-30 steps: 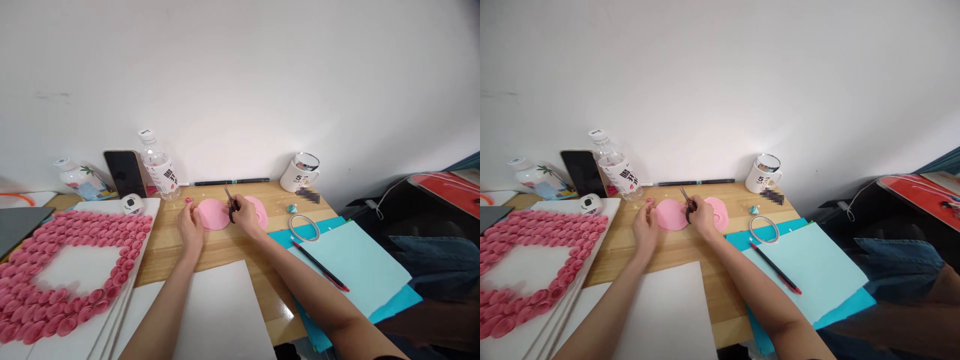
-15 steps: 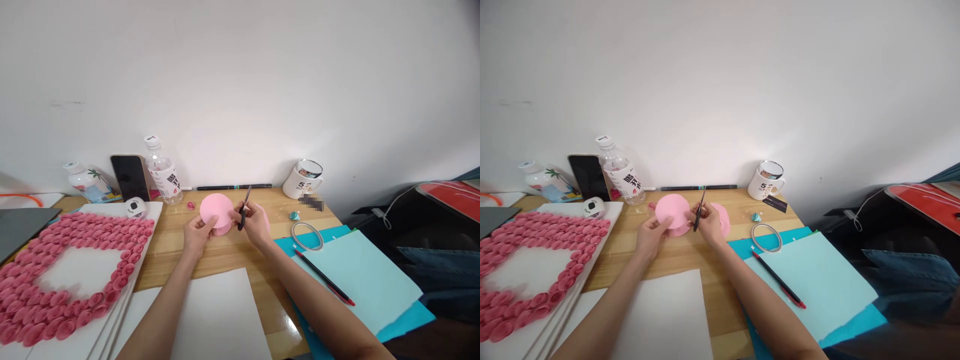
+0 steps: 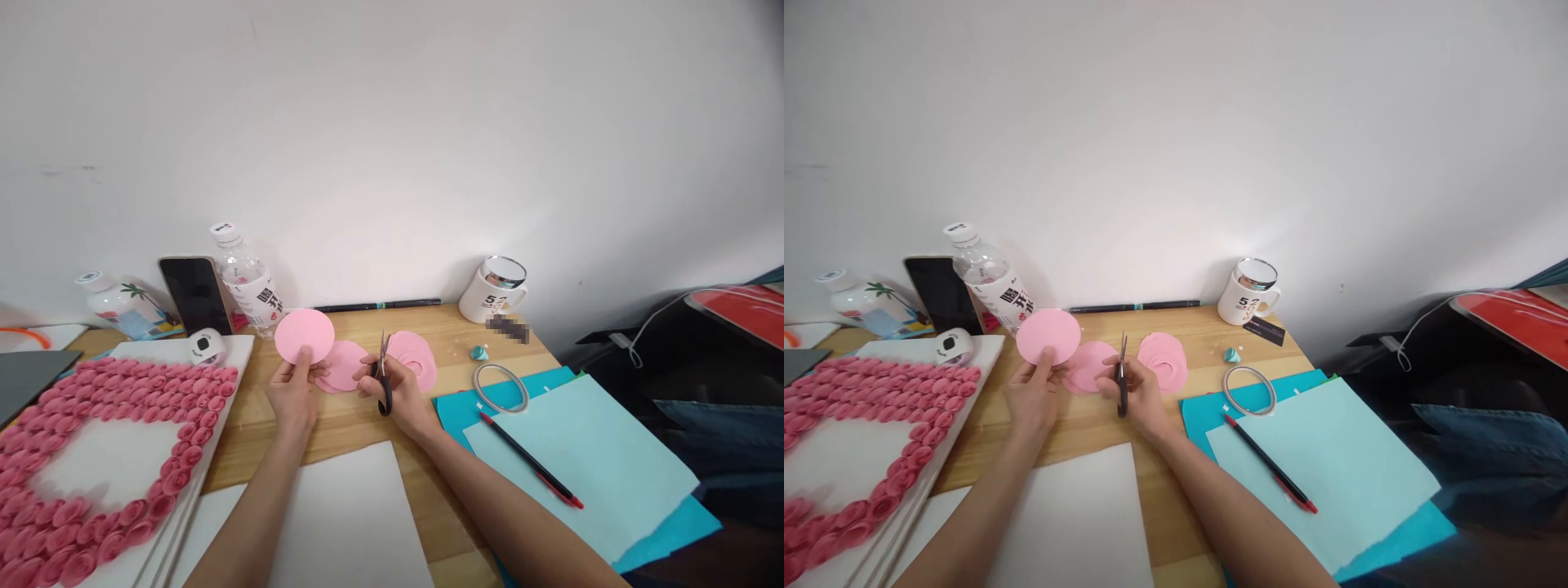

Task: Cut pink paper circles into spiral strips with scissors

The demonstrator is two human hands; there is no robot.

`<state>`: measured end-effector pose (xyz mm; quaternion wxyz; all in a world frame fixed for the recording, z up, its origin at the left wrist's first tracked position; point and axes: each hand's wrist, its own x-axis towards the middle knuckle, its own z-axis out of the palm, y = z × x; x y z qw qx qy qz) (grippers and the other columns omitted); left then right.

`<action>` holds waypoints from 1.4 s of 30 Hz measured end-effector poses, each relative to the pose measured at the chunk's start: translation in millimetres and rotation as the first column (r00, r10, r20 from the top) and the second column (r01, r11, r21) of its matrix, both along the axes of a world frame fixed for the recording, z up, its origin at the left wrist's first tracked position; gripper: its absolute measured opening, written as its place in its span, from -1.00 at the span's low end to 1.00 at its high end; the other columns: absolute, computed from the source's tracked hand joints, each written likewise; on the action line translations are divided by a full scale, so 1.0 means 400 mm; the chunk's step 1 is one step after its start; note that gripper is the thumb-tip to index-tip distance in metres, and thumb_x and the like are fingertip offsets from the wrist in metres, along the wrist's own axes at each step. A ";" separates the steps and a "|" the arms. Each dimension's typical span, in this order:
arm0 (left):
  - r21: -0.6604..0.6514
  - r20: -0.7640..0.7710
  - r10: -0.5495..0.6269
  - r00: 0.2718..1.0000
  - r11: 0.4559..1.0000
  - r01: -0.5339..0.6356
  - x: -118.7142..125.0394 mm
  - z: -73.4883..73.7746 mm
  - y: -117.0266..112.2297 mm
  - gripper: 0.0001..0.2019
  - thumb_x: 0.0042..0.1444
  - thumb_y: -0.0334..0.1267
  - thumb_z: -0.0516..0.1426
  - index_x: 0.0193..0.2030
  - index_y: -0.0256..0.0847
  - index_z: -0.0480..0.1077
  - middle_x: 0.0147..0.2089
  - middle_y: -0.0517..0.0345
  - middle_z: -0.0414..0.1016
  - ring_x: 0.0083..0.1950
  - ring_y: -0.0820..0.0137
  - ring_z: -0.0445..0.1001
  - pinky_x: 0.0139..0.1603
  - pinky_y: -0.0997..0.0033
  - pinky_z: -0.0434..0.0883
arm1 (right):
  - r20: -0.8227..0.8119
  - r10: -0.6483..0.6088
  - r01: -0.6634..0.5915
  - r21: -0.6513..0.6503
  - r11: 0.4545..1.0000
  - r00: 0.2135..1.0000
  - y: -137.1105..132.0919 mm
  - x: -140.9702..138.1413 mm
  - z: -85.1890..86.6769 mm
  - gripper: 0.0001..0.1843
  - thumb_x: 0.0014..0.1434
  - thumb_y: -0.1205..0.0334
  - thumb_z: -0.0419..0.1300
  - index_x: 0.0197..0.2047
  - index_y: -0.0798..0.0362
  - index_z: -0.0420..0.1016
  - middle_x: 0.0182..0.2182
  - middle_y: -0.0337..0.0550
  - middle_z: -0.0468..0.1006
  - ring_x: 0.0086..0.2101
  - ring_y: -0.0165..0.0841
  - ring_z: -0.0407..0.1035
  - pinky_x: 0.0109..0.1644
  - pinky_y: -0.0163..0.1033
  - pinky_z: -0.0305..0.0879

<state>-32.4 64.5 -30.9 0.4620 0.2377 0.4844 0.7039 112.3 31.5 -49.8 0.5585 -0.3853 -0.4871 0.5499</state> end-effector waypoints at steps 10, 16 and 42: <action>0.038 0.003 -0.148 0.989 0.988 0.148 0.026 0.024 -0.025 -0.74 -0.28 -0.20 0.35 -0.46 -0.33 0.49 -0.60 0.13 0.51 -0.61 0.46 0.42 -0.53 0.43 0.39 | 0.124 0.036 -0.047 0.087 0.995 0.992 -0.017 -0.007 0.020 -0.66 0.02 0.03 0.28 -0.17 0.02 0.40 -0.44 -0.25 0.40 -0.43 -0.40 0.28 -0.31 -0.28 0.24; 0.032 -0.036 -0.226 0.974 0.973 0.227 0.034 0.022 -0.037 -0.73 -0.21 -0.12 0.32 -0.54 -0.32 0.46 -0.64 0.15 0.46 -0.63 0.49 0.36 -0.59 0.48 0.30 | 0.157 0.004 -0.018 0.087 0.996 0.988 -0.015 -0.024 0.010 -0.63 -0.02 0.04 0.33 -0.17 0.00 0.39 -0.43 -0.25 0.41 -0.43 -0.39 0.30 -0.31 -0.28 0.27; 0.021 -0.288 -0.133 0.948 0.989 0.146 0.070 -0.008 -0.064 -0.54 -0.03 0.04 0.19 -0.71 -0.27 0.25 -0.75 0.28 0.22 -0.71 0.59 0.15 -0.70 0.57 0.13 | 0.043 0.193 -0.192 -0.022 0.981 0.980 -0.026 0.006 0.019 -0.48 -0.12 0.04 0.41 -0.16 0.05 0.32 -0.37 -0.22 0.41 -0.38 -0.40 0.29 -0.24 -0.26 0.25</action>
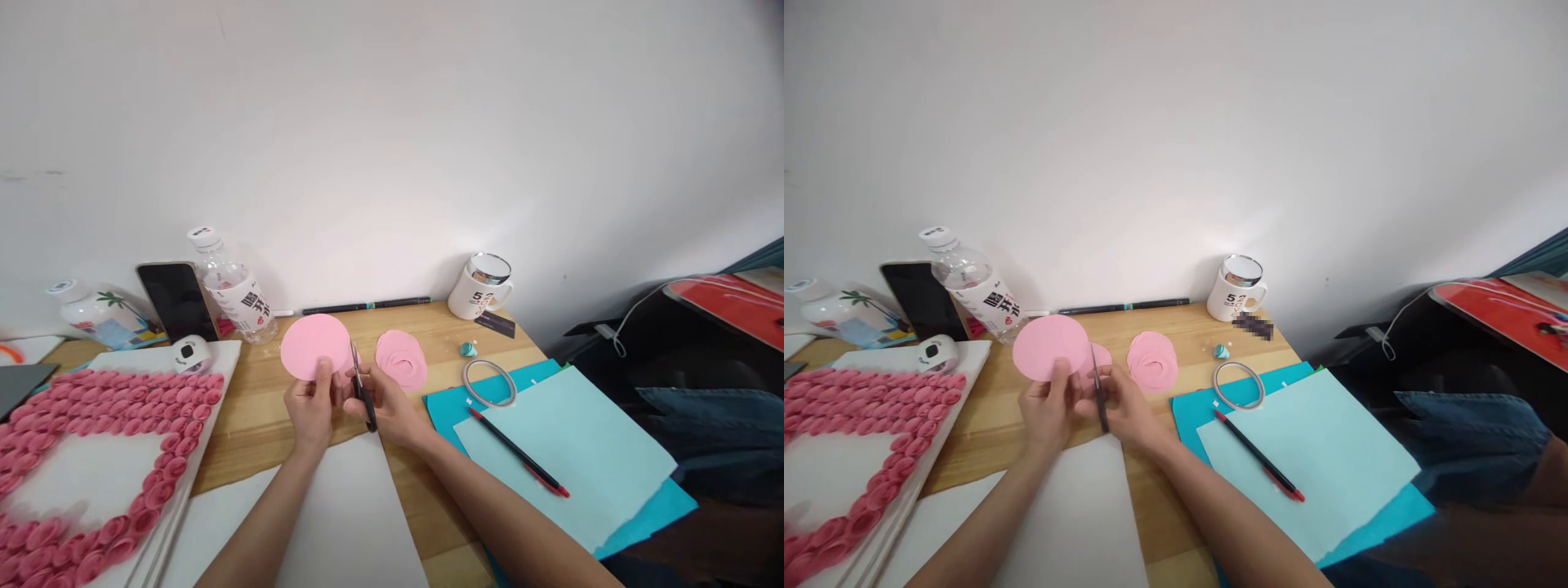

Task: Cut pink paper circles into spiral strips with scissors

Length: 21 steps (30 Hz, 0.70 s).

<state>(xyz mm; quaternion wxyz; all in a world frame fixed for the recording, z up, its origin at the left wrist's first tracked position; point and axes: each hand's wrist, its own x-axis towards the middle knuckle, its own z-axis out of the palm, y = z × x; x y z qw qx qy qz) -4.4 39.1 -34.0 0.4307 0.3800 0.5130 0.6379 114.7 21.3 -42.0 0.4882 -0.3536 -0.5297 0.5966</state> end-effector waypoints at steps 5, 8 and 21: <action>-0.056 -0.104 0.085 0.991 0.994 -0.091 0.000 0.004 -0.001 -0.57 -0.11 0.04 0.22 -0.71 -0.27 0.28 -0.74 0.27 0.23 -0.68 0.57 0.17 -0.68 0.56 0.16 | -0.018 0.024 -0.024 -0.001 1.000 1.000 -0.014 -0.013 0.000 -0.54 -0.12 0.05 0.41 -0.26 0.04 0.29 -0.40 -0.26 0.38 -0.39 -0.41 0.26 -0.25 -0.28 0.23; -0.038 -0.160 0.063 0.985 0.997 -0.070 -0.001 0.011 -0.004 -0.59 -0.13 0.00 0.24 -0.72 -0.27 0.29 -0.74 0.26 0.25 -0.67 0.56 0.18 -0.66 0.56 0.17 | -0.039 0.022 -0.022 -0.004 1.000 0.999 -0.015 -0.015 0.002 -0.56 -0.11 0.06 0.40 -0.25 0.03 0.31 -0.42 -0.28 0.35 -0.40 -0.43 0.22 -0.26 -0.29 0.22; -0.034 -0.208 0.005 0.978 0.999 -0.012 0.005 0.037 -0.022 -0.58 -0.12 -0.07 0.23 -0.80 -0.26 0.26 -0.78 0.24 0.25 -0.69 0.55 0.21 -0.64 0.54 0.22 | -0.012 -0.066 0.067 0.028 0.997 0.998 -0.019 -0.013 0.021 -0.59 -0.08 -0.04 0.35 -0.32 0.04 0.34 -0.46 -0.28 0.31 -0.45 -0.44 0.16 -0.35 -0.31 0.20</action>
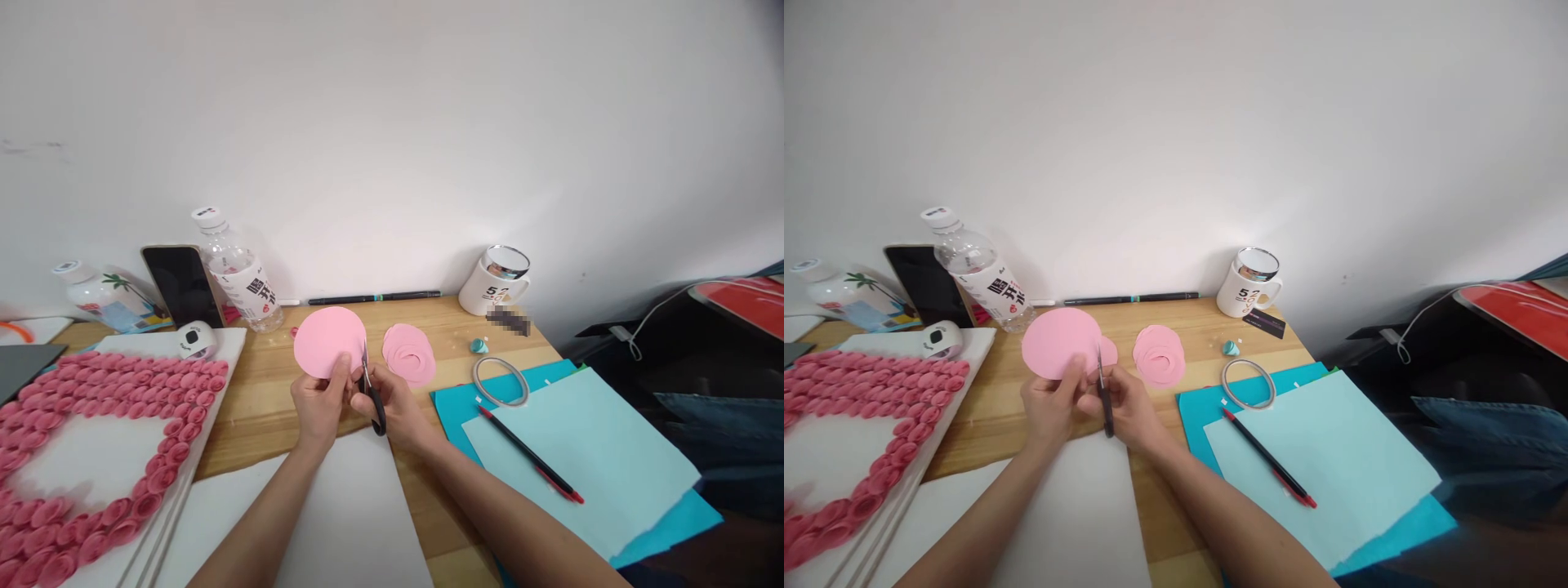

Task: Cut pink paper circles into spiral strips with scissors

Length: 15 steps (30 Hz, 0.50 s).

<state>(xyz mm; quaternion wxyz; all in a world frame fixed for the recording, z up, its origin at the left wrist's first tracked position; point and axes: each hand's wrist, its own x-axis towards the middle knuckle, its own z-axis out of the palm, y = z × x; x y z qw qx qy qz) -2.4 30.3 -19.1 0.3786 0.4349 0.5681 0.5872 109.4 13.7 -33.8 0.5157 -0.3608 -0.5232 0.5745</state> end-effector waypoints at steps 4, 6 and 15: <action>-0.074 0.020 0.037 0.999 0.997 -0.036 0.001 -0.019 0.006 -0.63 -0.21 -0.03 0.27 -0.74 -0.31 0.37 -0.74 0.20 0.31 -0.63 0.50 0.26 -0.63 0.53 0.22 | 0.041 -0.030 0.029 0.007 1.000 0.999 -0.004 -0.004 0.004 -0.61 -0.06 -0.07 0.32 -0.36 0.04 0.33 -0.51 -0.31 0.26 -0.48 -0.44 0.13 -0.39 -0.33 0.17; -0.088 0.035 0.039 0.999 0.996 -0.036 0.000 -0.029 0.009 -0.62 -0.22 -0.02 0.27 -0.73 -0.31 0.38 -0.73 0.20 0.29 -0.62 0.49 0.26 -0.63 0.52 0.23 | 0.015 -0.030 0.030 0.009 1.000 0.999 -0.005 -0.007 0.003 -0.62 -0.05 -0.05 0.32 -0.37 0.04 0.31 -0.51 -0.31 0.25 -0.48 -0.45 0.13 -0.40 -0.33 0.15; -0.115 0.114 0.027 0.993 0.993 -0.014 0.003 -0.035 0.010 -0.62 -0.23 -0.04 0.29 -0.73 -0.31 0.33 -0.72 0.23 0.27 -0.64 0.53 0.21 -0.66 0.55 0.20 | -0.077 -0.051 0.045 -0.085 0.995 0.996 -0.008 -0.013 -0.003 -0.65 -0.08 0.07 0.36 -0.36 0.07 0.32 -0.54 -0.35 0.25 -0.52 -0.49 0.11 -0.43 -0.35 0.09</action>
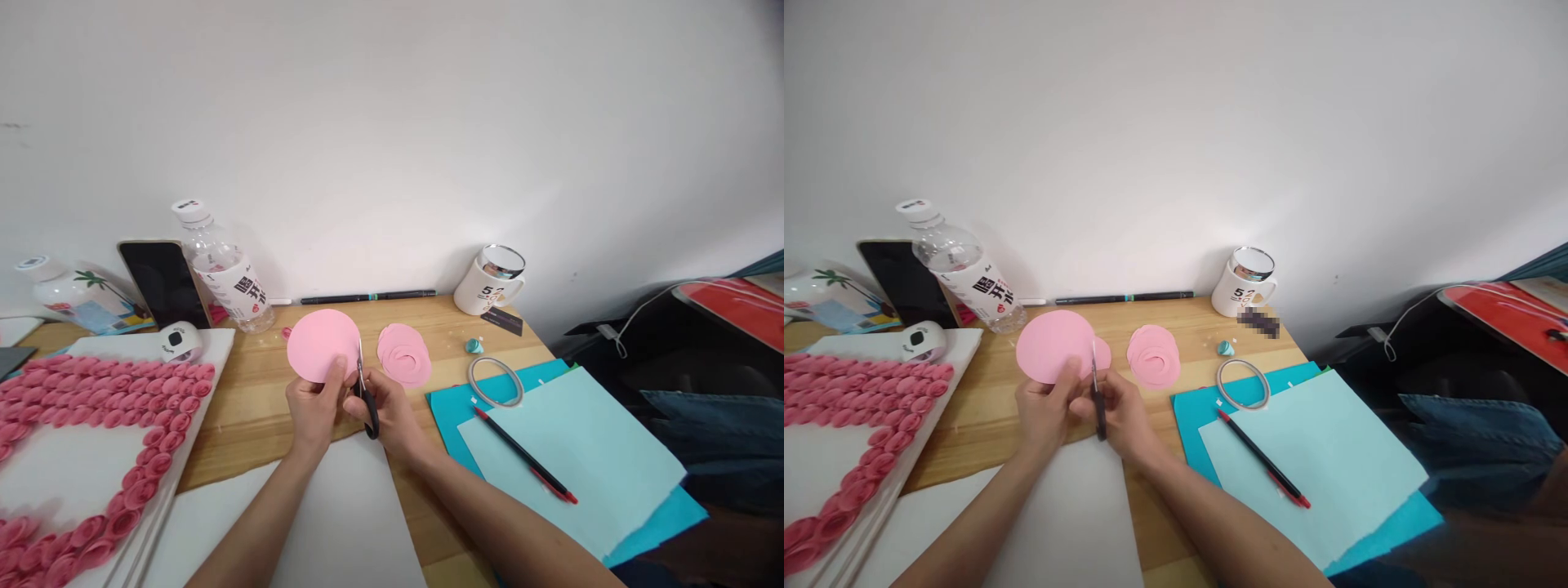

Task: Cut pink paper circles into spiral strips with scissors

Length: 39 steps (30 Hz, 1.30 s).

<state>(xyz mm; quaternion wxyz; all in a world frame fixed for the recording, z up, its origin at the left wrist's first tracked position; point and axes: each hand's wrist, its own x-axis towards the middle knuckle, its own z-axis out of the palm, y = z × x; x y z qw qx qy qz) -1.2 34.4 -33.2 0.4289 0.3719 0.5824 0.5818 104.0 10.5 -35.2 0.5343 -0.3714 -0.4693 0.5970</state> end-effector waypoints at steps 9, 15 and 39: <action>0.006 -0.060 -0.015 0.998 1.000 0.015 0.000 0.010 0.006 -0.69 -0.24 -0.08 0.29 -0.64 -0.34 0.45 -0.65 0.15 0.42 -0.59 0.44 0.36 -0.60 0.52 0.32 | 0.006 -0.015 0.015 -0.051 0.999 1.000 0.000 -0.001 0.002 -0.57 -0.15 0.06 0.41 -0.31 0.03 0.31 -0.54 -0.35 0.30 -0.50 -0.46 0.17 -0.40 -0.33 0.14; 0.027 0.033 -0.064 0.997 0.998 0.063 -0.006 -0.001 0.006 -0.73 -0.25 -0.13 0.32 -0.59 -0.33 0.48 -0.62 0.17 0.44 -0.54 0.44 0.39 -0.53 0.51 0.36 | -0.001 -0.057 0.057 -0.039 0.998 0.998 0.005 0.007 0.010 -0.48 -0.21 0.07 0.44 -0.28 0.01 0.26 -0.50 -0.32 0.35 -0.46 -0.42 0.23 -0.37 -0.30 0.15; -0.029 0.100 -0.098 0.990 0.994 0.101 -0.001 -0.004 0.004 -0.69 -0.25 -0.08 0.31 -0.64 -0.34 0.44 -0.74 0.26 0.24 -0.67 0.52 0.24 -0.65 0.52 0.25 | -0.023 -0.061 0.059 -0.064 0.996 0.998 -0.004 0.001 0.006 -0.53 -0.17 -0.01 0.41 -0.33 0.01 0.28 -0.59 -0.35 0.32 -0.53 -0.44 0.19 -0.44 -0.33 0.12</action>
